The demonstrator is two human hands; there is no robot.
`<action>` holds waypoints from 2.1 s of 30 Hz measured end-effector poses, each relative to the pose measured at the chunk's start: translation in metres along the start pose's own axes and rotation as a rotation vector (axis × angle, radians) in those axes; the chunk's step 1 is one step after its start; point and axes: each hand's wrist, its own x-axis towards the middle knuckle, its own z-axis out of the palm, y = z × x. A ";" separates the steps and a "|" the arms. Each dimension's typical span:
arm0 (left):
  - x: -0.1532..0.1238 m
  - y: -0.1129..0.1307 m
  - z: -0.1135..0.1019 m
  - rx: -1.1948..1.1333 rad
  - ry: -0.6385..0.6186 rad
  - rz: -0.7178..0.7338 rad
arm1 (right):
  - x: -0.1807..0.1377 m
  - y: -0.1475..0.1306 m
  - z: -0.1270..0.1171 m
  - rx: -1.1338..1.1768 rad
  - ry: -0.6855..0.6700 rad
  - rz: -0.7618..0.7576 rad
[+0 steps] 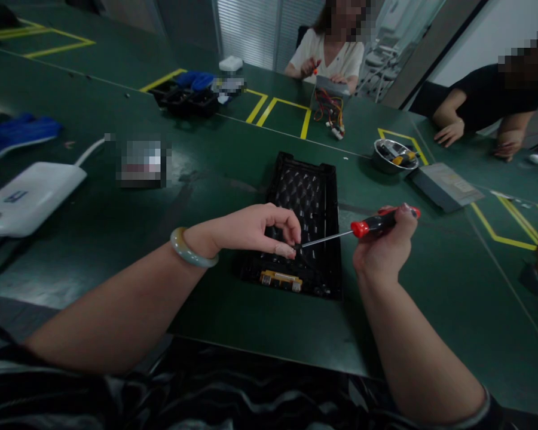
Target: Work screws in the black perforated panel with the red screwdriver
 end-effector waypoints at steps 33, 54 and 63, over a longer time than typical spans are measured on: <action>-0.011 0.033 -0.011 0.661 -0.295 -0.532 | -0.004 0.026 -0.006 -0.068 -0.206 -0.099; -0.015 0.047 0.015 0.745 -0.303 -0.716 | -0.010 0.017 -0.005 -0.081 -0.235 -0.153; -0.016 0.046 0.012 0.717 -0.283 -0.753 | -0.008 0.019 -0.005 -0.097 -0.236 -0.156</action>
